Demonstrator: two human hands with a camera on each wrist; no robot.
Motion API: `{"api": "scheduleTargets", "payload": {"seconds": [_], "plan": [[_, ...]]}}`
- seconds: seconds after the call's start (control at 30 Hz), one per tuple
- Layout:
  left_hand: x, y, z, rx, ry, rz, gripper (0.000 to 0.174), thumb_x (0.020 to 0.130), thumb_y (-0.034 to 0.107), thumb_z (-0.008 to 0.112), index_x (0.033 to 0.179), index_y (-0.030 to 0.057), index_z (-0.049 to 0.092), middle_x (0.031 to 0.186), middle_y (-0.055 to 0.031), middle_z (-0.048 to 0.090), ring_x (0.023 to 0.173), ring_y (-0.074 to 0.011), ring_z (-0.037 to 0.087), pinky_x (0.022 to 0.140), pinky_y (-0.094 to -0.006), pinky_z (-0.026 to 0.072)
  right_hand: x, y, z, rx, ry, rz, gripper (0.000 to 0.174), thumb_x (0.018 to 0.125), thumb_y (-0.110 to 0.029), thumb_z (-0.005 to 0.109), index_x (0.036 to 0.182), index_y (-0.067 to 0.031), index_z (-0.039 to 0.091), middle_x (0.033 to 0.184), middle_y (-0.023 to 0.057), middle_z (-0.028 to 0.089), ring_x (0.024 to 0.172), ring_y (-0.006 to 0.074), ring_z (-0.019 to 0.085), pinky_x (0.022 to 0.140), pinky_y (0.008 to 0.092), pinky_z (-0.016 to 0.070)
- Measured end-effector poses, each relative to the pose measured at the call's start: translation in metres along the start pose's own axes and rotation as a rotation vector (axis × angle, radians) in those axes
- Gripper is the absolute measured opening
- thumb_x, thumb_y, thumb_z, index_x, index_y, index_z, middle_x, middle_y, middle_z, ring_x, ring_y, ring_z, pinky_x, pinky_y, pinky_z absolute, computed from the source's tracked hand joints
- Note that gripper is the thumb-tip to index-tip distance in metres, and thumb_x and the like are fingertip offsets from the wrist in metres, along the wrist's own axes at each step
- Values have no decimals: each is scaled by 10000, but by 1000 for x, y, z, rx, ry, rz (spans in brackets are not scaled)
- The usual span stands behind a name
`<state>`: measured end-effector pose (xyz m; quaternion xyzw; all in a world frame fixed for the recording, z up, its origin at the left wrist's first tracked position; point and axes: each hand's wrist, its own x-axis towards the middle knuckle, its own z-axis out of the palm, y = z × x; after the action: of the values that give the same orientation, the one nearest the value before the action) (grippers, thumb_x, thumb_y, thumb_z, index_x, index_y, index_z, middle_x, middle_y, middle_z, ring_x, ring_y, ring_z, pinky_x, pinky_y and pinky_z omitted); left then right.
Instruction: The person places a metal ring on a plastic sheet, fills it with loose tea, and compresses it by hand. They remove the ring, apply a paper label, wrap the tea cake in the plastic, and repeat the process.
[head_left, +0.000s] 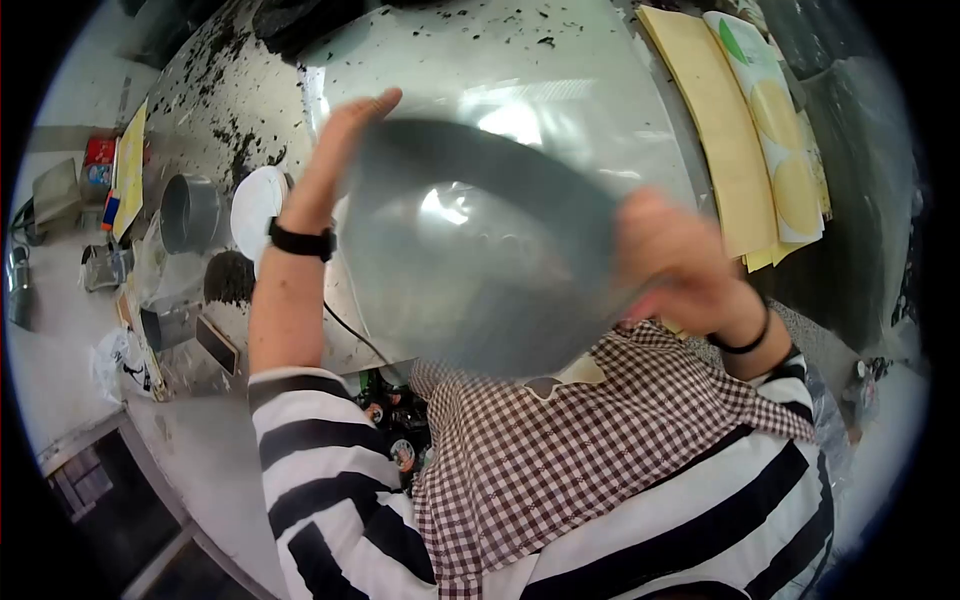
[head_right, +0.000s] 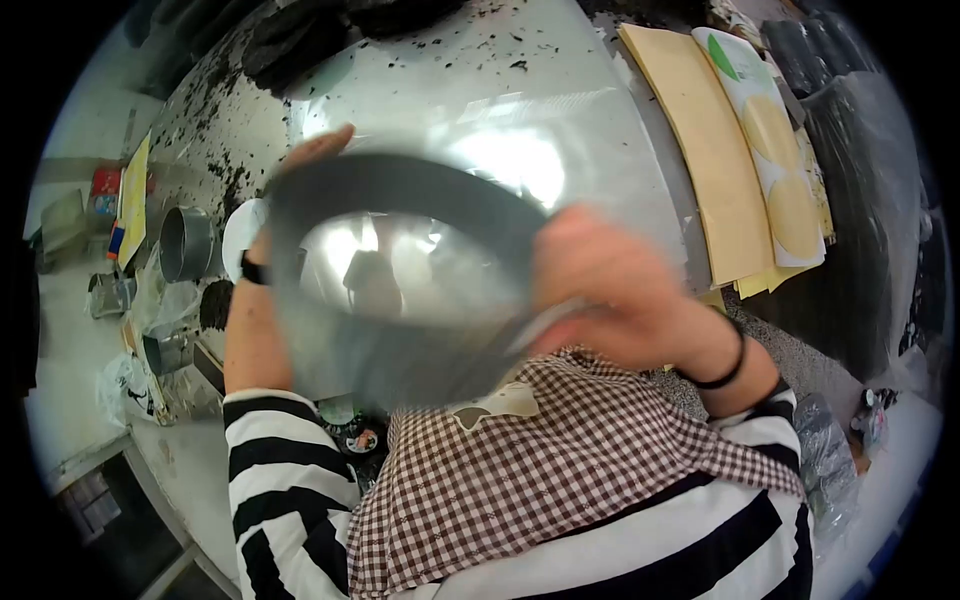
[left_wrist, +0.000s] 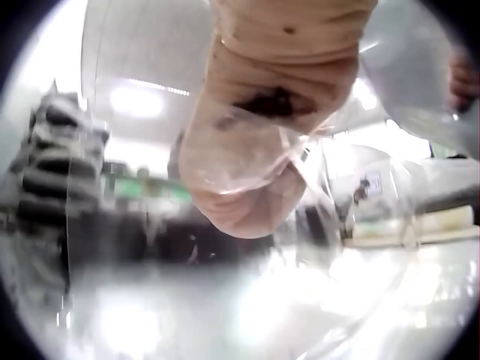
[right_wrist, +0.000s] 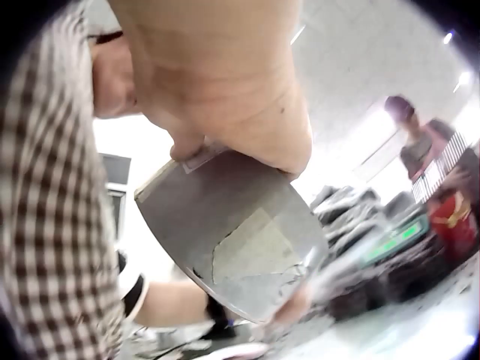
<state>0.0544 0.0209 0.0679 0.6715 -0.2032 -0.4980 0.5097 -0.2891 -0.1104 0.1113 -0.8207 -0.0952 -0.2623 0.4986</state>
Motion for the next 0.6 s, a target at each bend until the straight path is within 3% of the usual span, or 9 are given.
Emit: {"api": "scheduleTargets", "payload": {"seconds": [0.03,0.07,0.13,0.23,0.3,0.4,0.47,0.53,0.6], "plan": [[6,20,-14,488,88,303,372,1000,320,735,786,52,592,734,59,537,681,-69,485,637,-264,421,10,6,18,-32,-149,8,162,846,-139,799,914,-85,662,834,30,603,816,243,621,877,390,456],[-18,35,-9,479,86,455,248,937,225,797,809,66,656,815,3,682,786,-117,641,722,-285,489,13,22,38,-62,-297,13,157,846,-158,788,903,-90,658,815,22,586,818,229,616,898,384,457],[-69,35,4,880,87,1060,113,838,116,828,866,97,720,935,-39,754,928,-197,709,836,-337,518,7,77,72,-350,-295,58,187,827,-206,775,939,-96,672,859,17,617,887,215,624,945,383,451],[-106,-30,12,1118,104,1112,181,769,63,840,912,137,758,943,-11,752,997,-223,715,981,-437,496,16,135,88,-630,-151,-39,158,885,-152,676,1026,-88,710,967,67,699,1090,237,644,1096,461,409],[-115,-72,4,1204,103,1078,184,768,80,843,919,151,764,950,29,757,1032,-196,720,1026,-459,482,2,100,91,-693,-139,30,206,914,-139,642,1089,-60,717,1053,101,724,1129,276,660,1087,472,441],[-121,-116,1,1204,118,1027,171,777,113,836,925,161,764,966,35,753,1040,-179,710,1035,-448,482,-23,12,34,54,-766,391,294,947,-136,629,1199,-7,706,1201,157,735,1131,347,695,991,455,538],[-121,-139,-1,1204,94,1012,168,779,120,831,929,160,765,978,32,751,1044,-174,703,1033,-441,484,-17,-31,-7,62,-839,342,328,957,-136,626,1250,-8,698,1207,186,733,1049,360,727,892,420,586],[-120,-155,-1,1220,49,1002,162,790,132,816,944,149,767,994,22,748,1045,-175,696,1029,-432,488,-9,-34,-35,-18,-518,407,332,964,-171,639,1248,-11,701,1290,203,702,1180,365,680,1001,446,548],[-117,-172,-2,1242,33,979,164,798,137,809,957,141,770,998,18,751,1042,-178,699,1030,-428,489,-12,3,-29,-483,-49,375,411,973,-202,654,1344,-26,664,1488,167,605,1399,330,550,1192,484,398]]}}
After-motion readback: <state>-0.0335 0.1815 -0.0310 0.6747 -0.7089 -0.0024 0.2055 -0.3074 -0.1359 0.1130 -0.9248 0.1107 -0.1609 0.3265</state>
